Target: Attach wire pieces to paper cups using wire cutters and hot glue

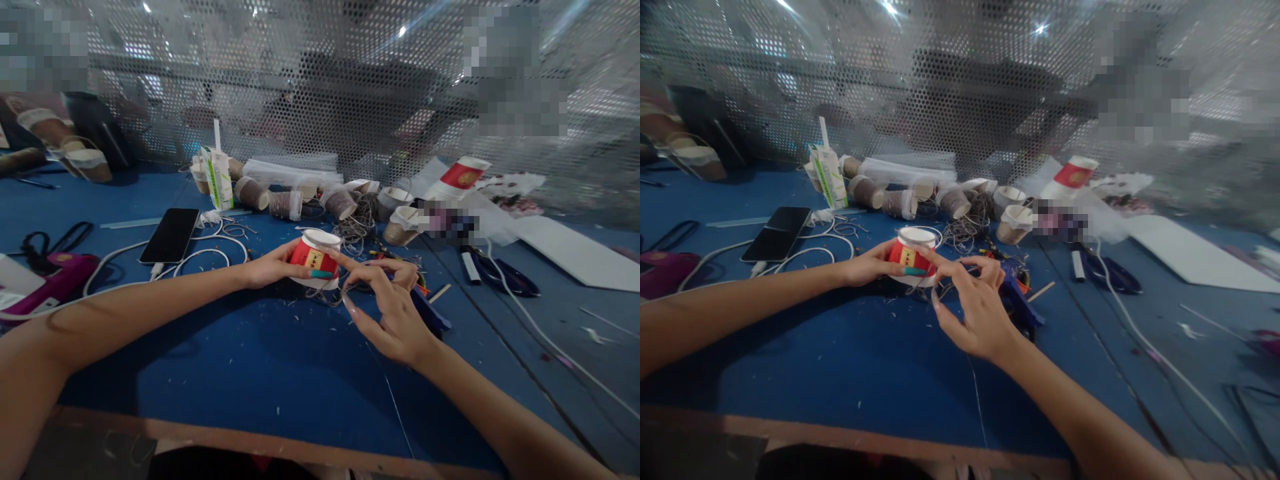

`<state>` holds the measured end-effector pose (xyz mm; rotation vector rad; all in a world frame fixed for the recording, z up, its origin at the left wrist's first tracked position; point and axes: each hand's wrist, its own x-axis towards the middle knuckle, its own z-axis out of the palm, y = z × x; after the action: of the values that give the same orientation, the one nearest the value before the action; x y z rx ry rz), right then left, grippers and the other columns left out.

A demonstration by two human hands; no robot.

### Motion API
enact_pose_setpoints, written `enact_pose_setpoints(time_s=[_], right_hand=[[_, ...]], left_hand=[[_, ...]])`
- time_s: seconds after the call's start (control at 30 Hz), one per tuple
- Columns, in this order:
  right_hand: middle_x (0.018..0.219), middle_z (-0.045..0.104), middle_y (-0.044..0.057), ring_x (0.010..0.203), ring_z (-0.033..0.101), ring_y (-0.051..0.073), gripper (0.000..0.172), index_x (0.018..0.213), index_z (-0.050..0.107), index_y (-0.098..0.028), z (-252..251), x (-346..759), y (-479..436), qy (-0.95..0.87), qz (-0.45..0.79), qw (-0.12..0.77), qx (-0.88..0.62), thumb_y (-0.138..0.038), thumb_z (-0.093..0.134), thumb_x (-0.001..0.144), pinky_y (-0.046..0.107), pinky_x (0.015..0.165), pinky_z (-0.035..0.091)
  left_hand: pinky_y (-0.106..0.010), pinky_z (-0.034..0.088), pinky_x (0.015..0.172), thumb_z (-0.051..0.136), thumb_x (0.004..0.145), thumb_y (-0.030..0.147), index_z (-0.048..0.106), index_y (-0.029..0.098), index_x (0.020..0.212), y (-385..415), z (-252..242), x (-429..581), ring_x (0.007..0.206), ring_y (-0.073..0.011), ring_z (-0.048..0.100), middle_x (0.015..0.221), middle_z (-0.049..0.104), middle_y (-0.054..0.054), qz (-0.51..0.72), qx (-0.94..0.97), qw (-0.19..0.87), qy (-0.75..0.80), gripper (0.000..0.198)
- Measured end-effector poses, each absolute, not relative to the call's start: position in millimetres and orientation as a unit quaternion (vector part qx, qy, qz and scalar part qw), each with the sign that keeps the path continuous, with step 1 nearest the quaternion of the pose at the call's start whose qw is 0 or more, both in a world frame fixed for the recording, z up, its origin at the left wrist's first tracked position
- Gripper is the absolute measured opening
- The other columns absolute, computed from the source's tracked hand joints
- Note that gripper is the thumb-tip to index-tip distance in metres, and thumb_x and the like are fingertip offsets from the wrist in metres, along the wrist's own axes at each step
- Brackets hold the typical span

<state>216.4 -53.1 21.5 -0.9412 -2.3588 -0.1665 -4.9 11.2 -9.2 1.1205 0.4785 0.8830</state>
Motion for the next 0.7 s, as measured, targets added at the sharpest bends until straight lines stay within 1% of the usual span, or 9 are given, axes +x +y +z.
enact_pose_setpoints(time_s=[0.1,0.2,0.3,0.4,0.5,0.6,0.7], right_hand=[[0.12,0.062,0.003,0.104,0.042,0.03,0.02,0.099,0.044,-0.026,20.8,217.4,-52.5,-0.897,-0.046,0.283,-0.337,-0.026,0.047,0.079,0.048,0.086,0.031],[0.132,0.057,0.001,0.107,0.041,0.029,0.021,0.1,0.045,-0.027,20.9,215.3,-53.8,-0.907,-0.024,0.271,-0.322,-0.025,0.048,0.079,0.047,0.086,0.032],[0.137,0.054,0.001,0.109,0.04,0.03,0.021,0.1,0.046,-0.026,22.7,210.2,-58.0,-0.914,-0.004,0.25,-0.319,-0.024,0.049,0.079,0.047,0.084,0.033],[0.131,0.058,0.003,0.109,0.04,0.03,0.021,0.099,0.046,-0.026,25.0,205.2,-63.4,-0.914,-0.004,0.241,-0.327,-0.024,0.051,0.079,0.047,0.085,0.032],[0.117,0.063,0.006,0.109,0.04,0.03,0.02,0.098,0.046,-0.025,25.9,204.0,-66.5,-0.905,-0.013,0.253,-0.341,-0.022,0.051,0.079,0.048,0.086,0.032],[0.111,0.062,0.008,0.108,0.041,0.03,0.019,0.097,0.048,-0.024,25.1,206.9,-65.4,-0.899,-0.014,0.268,-0.345,-0.023,0.05,0.078,0.047,0.084,0.035],[0.107,0.059,0.009,0.107,0.042,0.03,0.018,0.097,0.05,-0.024,24.5,210.9,-62.4,-0.888,-0.008,0.288,-0.359,-0.025,0.049,0.078,0.046,0.082,0.037]], left_hand=[[-0.033,0.046,0.09,0.084,0.054,0.016,0.059,0.017,0.109,11.0,-9.1,-6.2,0.096,-0.0193,0.064,0.106,0.068,-0.007,0.401,0.524,0.719,0.218,0.06],[-0.037,0.045,0.093,0.084,0.053,0.017,0.059,0.016,0.109,10.6,-7.3,-7.9,0.099,-0.021,0.063,0.108,0.068,-0.008,0.387,0.551,0.705,0.223,0.062],[-0.039,0.043,0.097,0.085,0.052,0.018,0.06,0.014,0.107,10.0,-4.6,-8.1,0.101,-0.022,0.063,0.108,0.068,-0.009,0.378,0.581,0.68,0.239,0.061],[-0.04,0.044,0.095,0.086,0.05,0.018,0.061,0.013,0.105,9.3,-3.0,-6.1,0.097,-0.021,0.063,0.105,0.069,-0.009,0.401,0.579,0.663,0.255,0.061],[-0.038,0.046,0.091,0.087,0.048,0.019,0.063,0.013,0.1,8.6,-3.0,-3.2,0.089,-0.0184,0.064,0.099,0.07,-0.007,0.433,0.546,0.673,0.247,0.058],[-0.037,0.047,0.089,0.085,0.052,0.019,0.065,0.013,0.096,8.3,-3.3,-1.7,0.085,-0.0169,0.065,0.093,0.07,-0.006,0.449,0.517,0.691,0.233,0.05],[-0.038,0.047,0.09,0.083,0.054,0.016,0.065,0.013,0.098,8.8,-3.4,-2.7,0.085,-0.0176,0.066,0.092,0.071,-0.006,0.448,0.499,0.708,0.22,0.047]])
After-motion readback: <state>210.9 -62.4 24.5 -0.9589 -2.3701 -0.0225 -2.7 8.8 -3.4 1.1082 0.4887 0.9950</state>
